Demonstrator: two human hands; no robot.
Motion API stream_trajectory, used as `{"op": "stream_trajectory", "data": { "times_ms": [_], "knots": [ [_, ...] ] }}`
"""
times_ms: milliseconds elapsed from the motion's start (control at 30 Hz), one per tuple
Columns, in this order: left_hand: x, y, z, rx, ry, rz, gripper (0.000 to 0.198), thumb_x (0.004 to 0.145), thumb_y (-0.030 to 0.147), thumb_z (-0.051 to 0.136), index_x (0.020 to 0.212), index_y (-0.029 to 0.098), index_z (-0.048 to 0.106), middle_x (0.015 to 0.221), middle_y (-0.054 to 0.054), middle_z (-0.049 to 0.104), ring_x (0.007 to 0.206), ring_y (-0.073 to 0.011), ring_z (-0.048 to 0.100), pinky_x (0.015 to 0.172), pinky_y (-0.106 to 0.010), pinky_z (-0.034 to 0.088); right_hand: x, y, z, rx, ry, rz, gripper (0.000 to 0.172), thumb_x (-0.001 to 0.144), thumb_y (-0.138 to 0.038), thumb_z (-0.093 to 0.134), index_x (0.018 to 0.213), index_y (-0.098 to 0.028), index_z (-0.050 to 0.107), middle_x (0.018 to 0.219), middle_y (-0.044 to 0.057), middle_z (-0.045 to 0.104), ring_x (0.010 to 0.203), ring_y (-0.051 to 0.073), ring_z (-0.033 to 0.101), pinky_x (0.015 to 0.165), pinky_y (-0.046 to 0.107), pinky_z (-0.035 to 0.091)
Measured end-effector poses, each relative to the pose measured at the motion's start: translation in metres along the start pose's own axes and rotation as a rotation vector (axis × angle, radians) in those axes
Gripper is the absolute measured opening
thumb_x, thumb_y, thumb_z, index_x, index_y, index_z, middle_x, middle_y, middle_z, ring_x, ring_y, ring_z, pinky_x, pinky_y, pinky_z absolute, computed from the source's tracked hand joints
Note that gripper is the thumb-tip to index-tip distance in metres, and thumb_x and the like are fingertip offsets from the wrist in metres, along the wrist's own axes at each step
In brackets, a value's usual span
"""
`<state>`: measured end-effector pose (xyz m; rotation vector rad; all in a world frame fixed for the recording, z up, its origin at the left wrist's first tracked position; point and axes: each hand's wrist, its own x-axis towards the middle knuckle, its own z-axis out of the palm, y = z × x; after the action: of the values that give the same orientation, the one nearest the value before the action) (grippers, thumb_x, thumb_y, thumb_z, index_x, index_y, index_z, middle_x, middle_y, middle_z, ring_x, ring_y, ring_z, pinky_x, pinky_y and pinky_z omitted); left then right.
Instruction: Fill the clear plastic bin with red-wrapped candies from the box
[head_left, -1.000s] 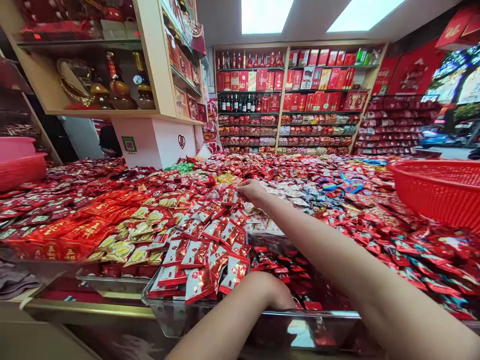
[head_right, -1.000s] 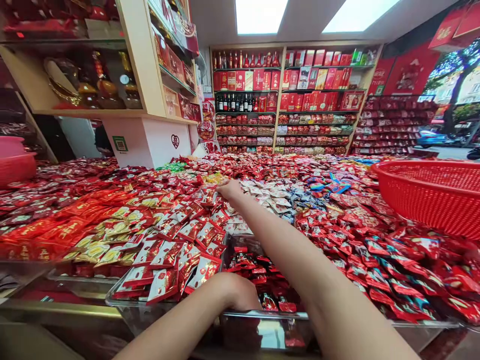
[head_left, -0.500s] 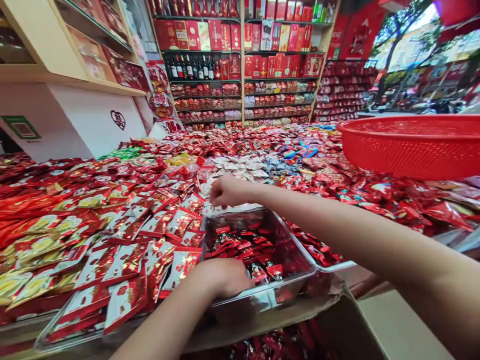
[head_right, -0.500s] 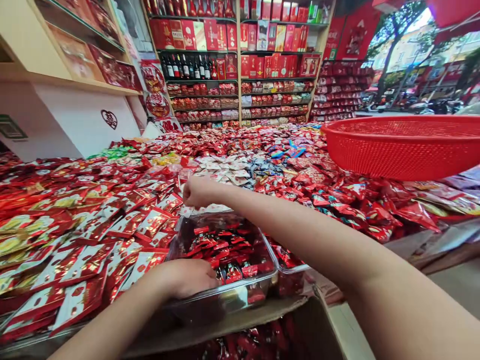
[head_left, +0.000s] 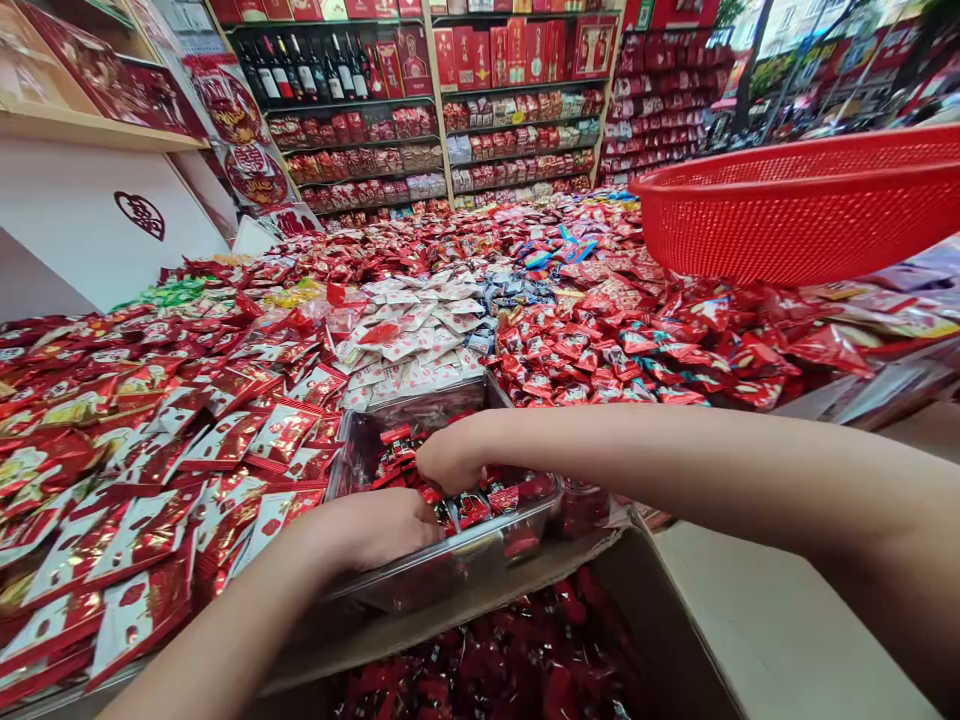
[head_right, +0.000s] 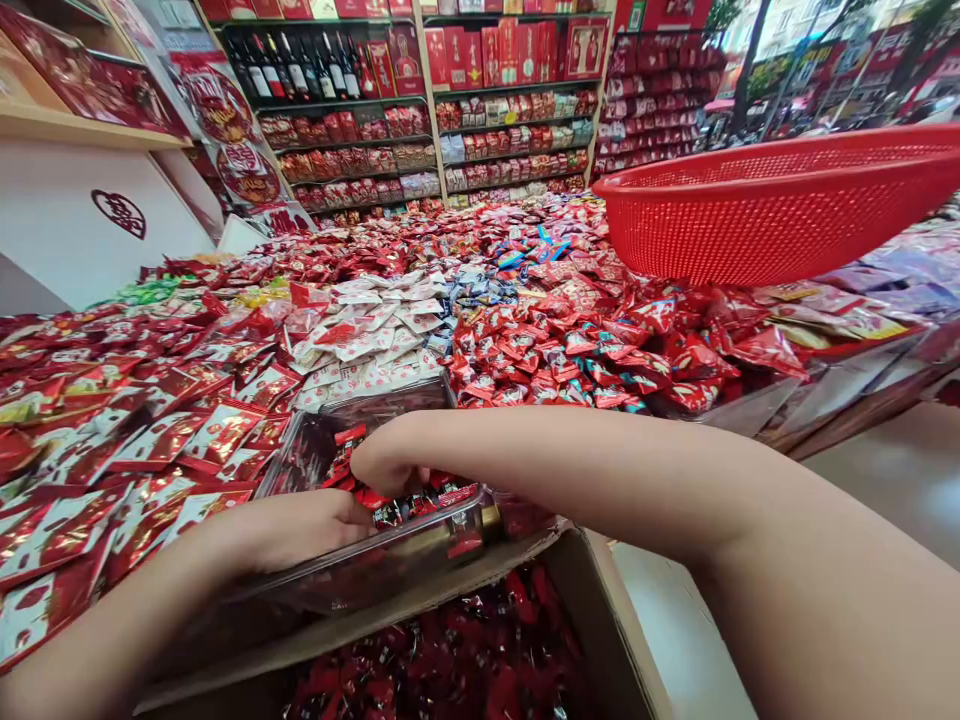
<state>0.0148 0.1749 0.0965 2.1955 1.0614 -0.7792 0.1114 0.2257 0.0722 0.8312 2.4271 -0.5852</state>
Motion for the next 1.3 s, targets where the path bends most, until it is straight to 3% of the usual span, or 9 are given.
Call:
{"op": "stream_trajectory", "data": {
  "times_ms": [133, 233, 467, 633, 900, 1067, 1200, 1300],
  "knots": [
    [0.002, -0.001, 0.002, -0.099, 0.017, -0.078, 0.027, 0.065, 0.031, 0.039, 0.067, 0.017, 0.062, 0.063, 0.0, 0.06, 0.056, -0.0129, 0.047, 0.048, -0.02, 0.036, 0.011, 0.01, 0.022, 0.243, -0.208, 0.003, 0.021, 0.064, -0.004, 0.042, 0.077, -0.004, 0.059, 0.063, 0.006, 0.059, 0.058, 0.015, 0.057, 0.052, 0.026, 0.046],
    [0.005, -0.004, 0.005, -0.106, 0.026, -0.096, 0.026, 0.062, 0.032, 0.043, 0.069, 0.017, 0.063, 0.067, 0.001, 0.061, 0.057, -0.0133, 0.049, 0.048, -0.021, 0.036, 0.009, 0.012, 0.031, 0.506, -0.26, -0.067, 0.027, 0.065, -0.002, 0.041, 0.086, -0.007, 0.057, 0.066, 0.002, 0.059, 0.057, 0.013, 0.057, 0.051, 0.025, 0.047],
    [0.003, -0.004, 0.001, -0.029, 0.034, -0.081, 0.025, 0.057, 0.025, 0.045, 0.071, 0.015, 0.063, 0.071, -0.003, 0.065, 0.061, -0.0162, 0.052, 0.05, -0.022, 0.039, 0.004, 0.01, 0.033, 0.838, -0.397, -0.15, 0.026, 0.062, -0.012, 0.058, 0.087, -0.006, 0.057, 0.071, 0.002, 0.061, 0.065, 0.013, 0.058, 0.059, 0.024, 0.048],
    [-0.003, -0.005, -0.009, -0.014, 0.058, -0.072, 0.031, 0.061, 0.017, 0.039, 0.078, 0.019, 0.063, 0.074, -0.001, 0.067, 0.062, -0.0136, 0.056, 0.055, -0.021, 0.041, -0.003, 0.007, 0.034, 0.896, -0.381, -0.058, 0.023, 0.06, -0.017, 0.062, 0.08, -0.006, 0.058, 0.068, 0.003, 0.061, 0.067, 0.012, 0.059, 0.059, 0.022, 0.047],
    [-0.006, -0.002, -0.013, -0.029, -0.013, -0.092, 0.036, 0.057, 0.013, 0.037, 0.081, 0.017, 0.063, 0.071, -0.003, 0.066, 0.058, -0.0137, 0.055, 0.05, -0.021, 0.041, -0.005, 0.0, 0.037, 1.069, -0.488, -0.02, 0.024, 0.057, -0.014, 0.064, 0.079, -0.005, 0.059, 0.07, 0.003, 0.062, 0.071, 0.012, 0.059, 0.06, 0.02, 0.046],
    [-0.001, -0.004, -0.006, 0.037, -0.012, -0.038, 0.029, 0.055, 0.018, 0.044, 0.074, 0.02, 0.066, 0.067, -0.002, 0.064, 0.054, -0.0138, 0.048, 0.05, -0.024, 0.038, -0.007, -0.002, 0.035, 0.978, -0.413, -0.028, 0.019, 0.067, -0.012, 0.054, 0.084, -0.006, 0.059, 0.067, 0.002, 0.062, 0.067, 0.011, 0.059, 0.058, 0.019, 0.046],
    [-0.004, -0.003, -0.003, 0.043, -0.021, -0.032, 0.028, 0.056, 0.022, 0.047, 0.077, 0.021, 0.066, 0.065, 0.0, 0.062, 0.052, -0.0127, 0.045, 0.046, -0.023, 0.036, -0.001, 0.003, 0.03, 0.643, -0.194, 0.145, 0.023, 0.07, -0.003, 0.041, 0.085, -0.006, 0.059, 0.063, 0.003, 0.061, 0.061, 0.012, 0.059, 0.057, 0.022, 0.047],
    [-0.008, 0.001, -0.003, 0.04, -0.021, -0.052, 0.029, 0.057, 0.027, 0.049, 0.079, 0.02, 0.066, 0.067, -0.001, 0.063, 0.052, -0.0126, 0.046, 0.043, -0.021, 0.035, 0.005, 0.01, 0.027, 0.427, -0.126, 0.292, 0.019, 0.065, -0.002, 0.045, 0.078, -0.001, 0.059, 0.06, 0.007, 0.06, 0.058, 0.018, 0.059, 0.055, 0.029, 0.047]
  ]
}}
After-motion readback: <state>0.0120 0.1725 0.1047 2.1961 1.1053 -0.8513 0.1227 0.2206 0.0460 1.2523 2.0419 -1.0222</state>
